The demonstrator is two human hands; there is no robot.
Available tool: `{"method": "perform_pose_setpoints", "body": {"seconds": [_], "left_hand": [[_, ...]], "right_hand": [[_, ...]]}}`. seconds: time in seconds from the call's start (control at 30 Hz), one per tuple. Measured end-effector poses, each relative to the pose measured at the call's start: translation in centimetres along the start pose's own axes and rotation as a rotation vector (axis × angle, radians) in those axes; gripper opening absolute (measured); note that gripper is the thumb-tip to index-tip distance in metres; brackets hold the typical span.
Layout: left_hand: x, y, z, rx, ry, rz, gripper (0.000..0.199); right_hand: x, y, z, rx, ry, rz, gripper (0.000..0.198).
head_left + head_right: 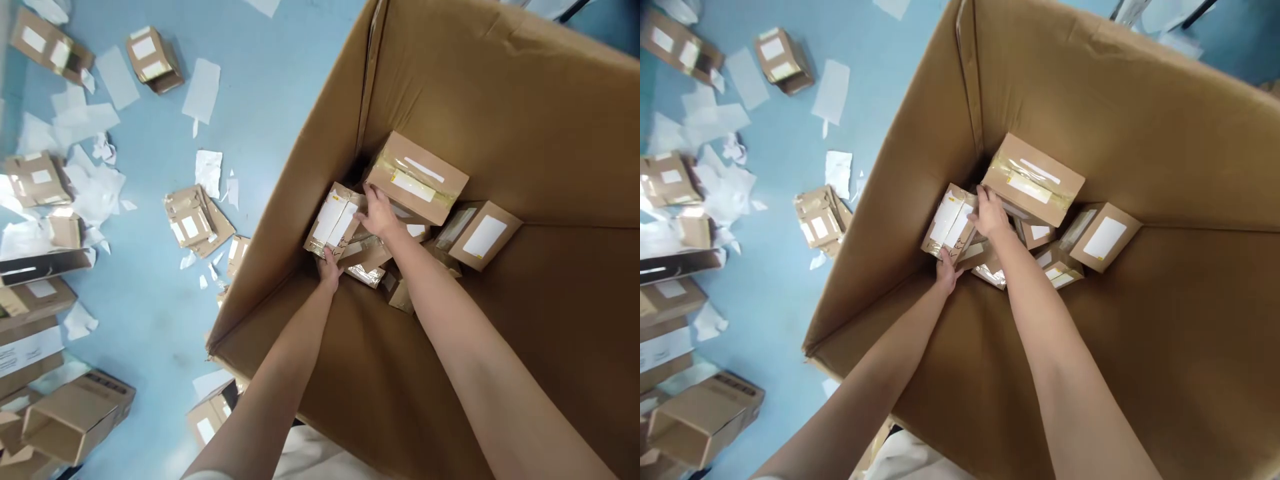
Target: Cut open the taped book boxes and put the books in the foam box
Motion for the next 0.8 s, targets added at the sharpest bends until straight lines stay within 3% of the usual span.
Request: {"method": "perform_pose_setpoints", "body": {"seconds": [0.13,0.3,0.4,0.5,0.6,0.7,0.8], "left_hand": [[0.3,-0.1,1.4,0.062,-0.009,0.017,0.042],[-0.6,0.5,2.9,-0.067,0.129,0.099,0.042],[-1.8,2.4,3.2,-0.076,0.158,0.083,0.051],[-3.6,5.6,3.4,-0.068,0.177,0.030,0.056],[-5.7,9.9,3.2,0.009,0.115,-0.034,0.049],[-8.1,14.6,2.9,0.163,-0.024,-0.128,0.041],[-10.5,19.3,2.1,0.374,-0.235,-0.318,0.041]], "right_hand": [[-1.0,1.3,-1.4,0.034,-0.103,-0.135,0.069],[0.7,3.8,-2.1,0.005,-0.274,-0.167,0.062],[1.9,5.9,-1.9,-0.038,-0.302,-0.208,0.048],[2.3,9.0,-0.2,-0.146,-0.323,-0.239,0.036],[2.1,13.3,2.8,-0.290,-0.394,-0.275,0.034],[1.9,18.8,6.2,-0.425,-0.483,-0.289,0.038],[2.3,25.5,9.1,-0.585,-0.567,-0.292,0.045]]}}
Point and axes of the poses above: each hand's wrist, its own y-axis away from the middle knuckle, its own z-axis out of the back of the hand, x = y × z, the point moved 5 cm from there along -y, towards the middle knuckle, and after that the axes turned 4 degrees about y, right-handed, at the moved point
